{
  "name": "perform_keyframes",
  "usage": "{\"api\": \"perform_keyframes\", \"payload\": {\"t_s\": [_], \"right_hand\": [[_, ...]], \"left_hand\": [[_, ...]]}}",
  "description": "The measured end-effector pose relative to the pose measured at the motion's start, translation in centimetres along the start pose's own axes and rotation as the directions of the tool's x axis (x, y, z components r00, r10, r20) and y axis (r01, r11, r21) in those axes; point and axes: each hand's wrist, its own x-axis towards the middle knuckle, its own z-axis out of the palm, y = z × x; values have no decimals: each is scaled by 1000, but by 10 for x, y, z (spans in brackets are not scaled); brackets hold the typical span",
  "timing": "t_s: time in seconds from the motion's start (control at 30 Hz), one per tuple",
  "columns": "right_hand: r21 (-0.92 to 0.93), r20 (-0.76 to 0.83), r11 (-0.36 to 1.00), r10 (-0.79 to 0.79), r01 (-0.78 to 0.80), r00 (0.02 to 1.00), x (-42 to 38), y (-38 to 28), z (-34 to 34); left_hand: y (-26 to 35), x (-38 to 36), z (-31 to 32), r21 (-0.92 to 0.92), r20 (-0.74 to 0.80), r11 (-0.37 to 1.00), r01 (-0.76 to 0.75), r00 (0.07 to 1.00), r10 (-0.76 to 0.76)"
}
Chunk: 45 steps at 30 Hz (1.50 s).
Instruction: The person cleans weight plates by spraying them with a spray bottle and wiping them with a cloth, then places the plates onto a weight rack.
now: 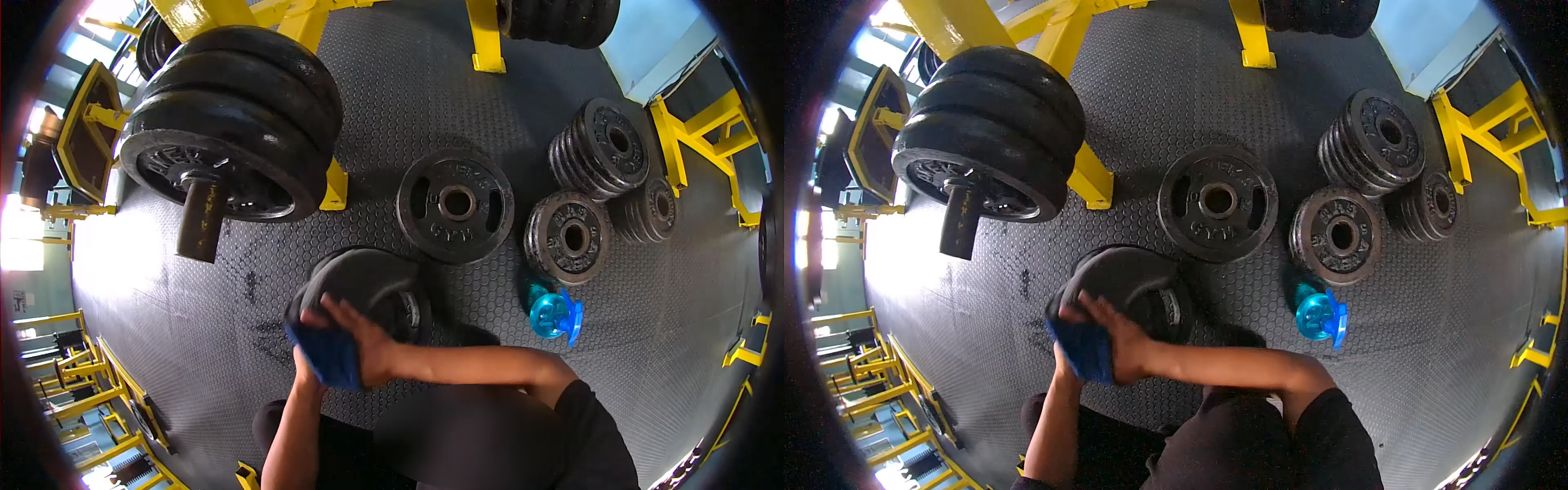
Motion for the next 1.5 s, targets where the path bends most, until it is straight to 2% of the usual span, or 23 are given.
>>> {"api": "perform_keyframes", "payload": {"t_s": [0.03, 0.1, 0.13, 0.2, 0.23, 0.33, 0.43, 0.47, 0.5, 0.53, 0.57, 0.6, 0.7, 0.83, 0.9, 0.93, 1.0, 1.1, 1.23, 1.3, 1.33, 1.4, 1.5], "right_hand": [[0, 0, 1000, 6, -6, 1000, -4, -8, -6], [-13, 158, 969, -240, 245, 958, -20, -23, -19], [-8, 164, 970, -239, 244, 957, -29, -17, -22], [-154, 347, 935, -252, 319, 904, -45, -3, -23], [-150, 347, 936, -251, 317, 904, -47, 3, -22], [-254, 380, 926, -170, 279, 909, -40, 11, -36], [-267, 359, 940, -107, 212, 927, -19, 13, -40], [-216, 147, 974, -36, 67, 989, -15, 21, -38], [-139, -66, 988, 58, -67, 996, -12, 28, -40], [-142, -61, 987, 63, -71, 996, -9, 34, -49], [-327, -98, 935, 110, -136, 989, -5, 40, -61], [-495, -153, 845, 146, -203, 977, -5, 44, -68], [-333, -268, 875, 269, -351, 925, -39, 49, -60], [-372, -143, 865, 306, -338, 941, -89, 65, -30], [-398, -5, 903, 172, -160, 985, -110, 68, -15], [-400, -8, 902, 172, -161, 985, -117, 69, -9], [-18, -91, 984, 173, -176, 981, -127, 73, -2], [90, -124, 956, 290, -280, 949, -138, 40, -31], [157, -116, 960, 249, -230, 961, -146, 35, -45], [702, 26, 631, 440, -329, 898, -148, 20, -58], [701, 21, 634, 439, -327, 898, -141, 10, -72], [299, -182, 936, 245, -183, 952, -112, -13, -116], [85, -371, 995, 81, -53, 925, -63, -19, -171]], "left_hand": [[1, 1, -3, 0, 1, 1000, 6, 1000, -6], [2, 0, -9, 144, 127, 985, -90, 989, 71], [12, -16, 13, -4, 83, 999, 32, 996, -32], [17, -19, 17, -40, 67, 996, 83, 995, -80], [17, -20, 16, -77, 62, 989, 128, 990, -124], [13, -15, 15, 19, 116, 1000, 20, 993, -22], [14, -13, 31, -7, 40, 1000, -9, 999, 9], [14, -14, 45, 31, -112, 999, -39, 993, 43], [14, -14, 39, 29, -111, 999, -35, 993, 38], [15, -13, 29, 44, -56, 999, 1, 998, 2], [13, -14, 22, 61, -3, 998, 33, 999, -33], [16, -21, 44, 70, -128, 997, 25, 992, -16], [14, -22, 41, 87, -151, 996, 24, 989, -11], [13, -19, 41, 55, -191, 997, 49, 981, -38], [14, -20, 42, 50, -174, 998, 48, 984, -38], [14, -20, 42, 50, -171, 998, 48, 985, -39], [13, -20, 42, 58, -180, 997, 45, 983, -34], [13, -19, 42, 75, -174, 997, 32, 984, -19], [14, -19, 43, 104, -214, 994, 33, 977, -10], [11, -19, 41, 102, -202, 994, 34, 979, -12], [10, -20, 42, 94, -202, 995, 19, 979, 1], [9, -20, 44, 81, -210, 997, -3, 977, 20], [7, -27, 47, 74, -234, 997, 31, 972, -12]]}}
